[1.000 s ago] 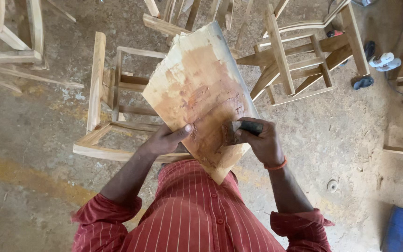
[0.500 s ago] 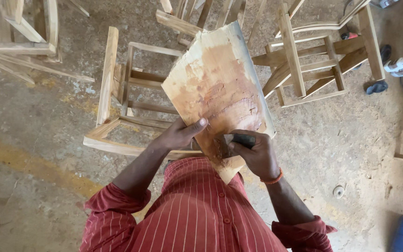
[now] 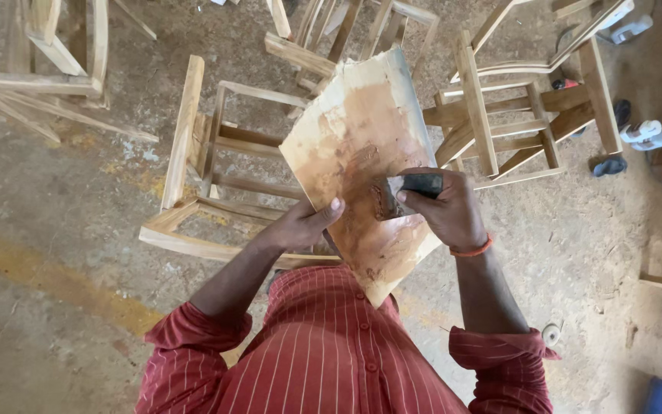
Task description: The person sands wooden chair frames using a sheet of sandpaper, holding a frame steady with one hand while rubbing the sandpaper along the wood rails and joints. They move between several chair frames on the workshop floor, sanding different rails and edges, then set the sandpaper down on the floor.
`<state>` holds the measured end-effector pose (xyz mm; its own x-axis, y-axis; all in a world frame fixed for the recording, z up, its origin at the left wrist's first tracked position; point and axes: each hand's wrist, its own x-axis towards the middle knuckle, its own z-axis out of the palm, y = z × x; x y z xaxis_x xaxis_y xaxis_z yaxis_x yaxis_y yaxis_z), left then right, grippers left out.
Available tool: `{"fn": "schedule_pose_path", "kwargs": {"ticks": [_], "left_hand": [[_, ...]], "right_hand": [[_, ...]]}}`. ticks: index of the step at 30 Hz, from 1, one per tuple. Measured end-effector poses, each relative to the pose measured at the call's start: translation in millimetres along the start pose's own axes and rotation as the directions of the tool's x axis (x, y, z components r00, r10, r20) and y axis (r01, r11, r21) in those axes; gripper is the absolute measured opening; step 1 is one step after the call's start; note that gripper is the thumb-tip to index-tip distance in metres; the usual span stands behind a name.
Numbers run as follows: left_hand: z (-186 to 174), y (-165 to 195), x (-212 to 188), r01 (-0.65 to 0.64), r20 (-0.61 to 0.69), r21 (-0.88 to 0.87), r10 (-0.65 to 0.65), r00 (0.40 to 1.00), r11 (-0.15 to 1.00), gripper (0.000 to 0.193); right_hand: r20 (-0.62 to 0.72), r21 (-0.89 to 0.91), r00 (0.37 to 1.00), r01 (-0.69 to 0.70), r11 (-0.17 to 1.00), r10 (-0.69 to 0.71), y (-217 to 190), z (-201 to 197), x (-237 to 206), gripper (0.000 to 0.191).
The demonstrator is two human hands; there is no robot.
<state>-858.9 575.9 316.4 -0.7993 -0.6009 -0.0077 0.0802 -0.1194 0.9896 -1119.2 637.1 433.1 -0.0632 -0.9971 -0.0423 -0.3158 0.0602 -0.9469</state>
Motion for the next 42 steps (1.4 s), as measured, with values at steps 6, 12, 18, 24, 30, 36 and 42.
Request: {"fn": "schedule_pose_path", "kwargs": {"ticks": [6,12,18,24,30,36,42], "left_hand": [[-1.2,-1.2,-2.8,-0.029,0.007,0.044,0.029,1.000,0.999,0.052],[1.2,-4.9,-5.6,0.001,-0.018,0.023,0.000,1.000,1.000,0.051],[6.8,-16.9,-7.3,-0.013,-0.079,-0.080,0.007,0.997,0.997,0.050],[14.2,-21.3,-7.6,0.019,-0.119,-0.024,-0.022,0.993,1.000,0.056],[46.3,-13.4,12.1,0.086,-0.168,0.107,-0.067,0.984,0.990,0.070],[99.4,-7.5,49.6,0.060,-0.204,0.110,-0.037,0.978,0.992,0.069],[148.1,-7.8,79.0,0.268,-0.300,-0.021,-0.262,0.917,0.963,0.063]], "right_hand": [[0.105,-0.009,0.994,0.016,1.000,-0.015,-7.0,13.8,3.6,0.024],[0.103,-0.085,0.994,0.033,0.996,-0.025,-11.7,25.5,-2.8,0.023],[0.174,-0.018,0.985,0.010,1.000,-0.006,-4.8,30.0,-3.2,0.021],[0.233,0.041,0.972,0.000,0.999,-0.009,13.6,25.1,2.0,0.024],[0.267,0.015,0.963,0.035,0.999,-0.038,29.4,-18.6,7.9,0.019],[0.323,-0.003,0.941,0.113,0.994,-0.106,45.9,-82.2,6.5,0.019],[0.413,0.126,0.902,0.084,0.988,-0.129,70.3,-133.0,6.8,0.023]]}}
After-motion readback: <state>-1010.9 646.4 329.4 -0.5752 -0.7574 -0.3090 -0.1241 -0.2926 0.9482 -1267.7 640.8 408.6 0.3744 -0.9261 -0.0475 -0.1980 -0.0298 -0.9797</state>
